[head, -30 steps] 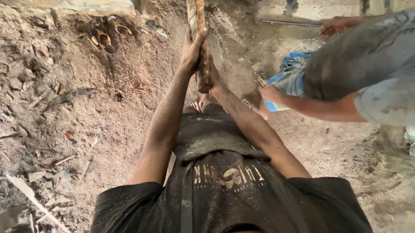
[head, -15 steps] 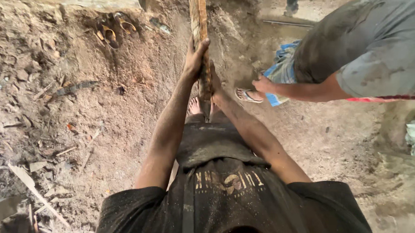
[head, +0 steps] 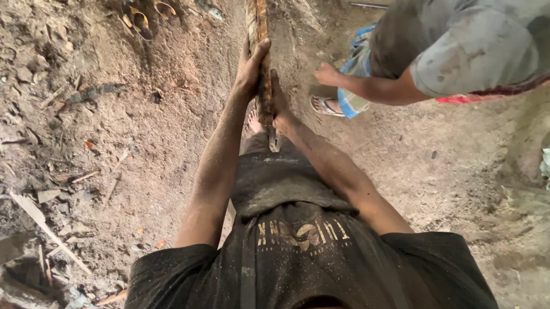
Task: The person processes lumber by hand-feeding wooden boards through a machine, handling one board at a time and coordinating with another person to align the wood.
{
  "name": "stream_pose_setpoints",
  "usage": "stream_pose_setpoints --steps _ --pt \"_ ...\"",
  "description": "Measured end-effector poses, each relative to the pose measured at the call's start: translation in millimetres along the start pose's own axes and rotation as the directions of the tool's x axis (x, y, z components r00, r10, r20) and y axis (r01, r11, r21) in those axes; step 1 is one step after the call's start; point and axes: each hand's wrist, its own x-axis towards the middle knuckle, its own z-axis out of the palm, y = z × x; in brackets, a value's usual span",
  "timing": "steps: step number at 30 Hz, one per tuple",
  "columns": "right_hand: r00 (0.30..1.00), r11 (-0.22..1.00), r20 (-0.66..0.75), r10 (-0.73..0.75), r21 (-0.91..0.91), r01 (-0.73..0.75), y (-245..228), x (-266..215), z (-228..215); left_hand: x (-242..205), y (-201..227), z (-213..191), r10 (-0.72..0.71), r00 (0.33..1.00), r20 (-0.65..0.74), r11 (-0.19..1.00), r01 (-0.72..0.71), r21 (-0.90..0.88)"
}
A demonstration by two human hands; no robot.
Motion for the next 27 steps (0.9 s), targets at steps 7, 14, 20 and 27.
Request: stream_pose_setpoints --steps 7,14,20,27 --pt "0.991 0.989 0.133 -0.034 0.144 0.014 28 -10 -22 -31 -10 0 0.065 0.998 -0.01 0.998 -0.065 -0.022" --pt "0.991 0.973 0.099 -0.094 0.222 0.07 46 -2 -36 -57 -2 0 0.001 1.0 0.013 1.0 -0.001 0.01" --pt "0.979 0.966 0.121 -0.164 0.221 0.135 48 -26 -27 -73 -14 -3 0.032 0.999 0.01 0.999 -0.032 -0.002" --pt "0.848 0.907 0.469 -0.247 0.421 0.031 85 -92 -27 -125 -13 -7 -0.06 0.998 0.0 0.996 0.06 0.064"
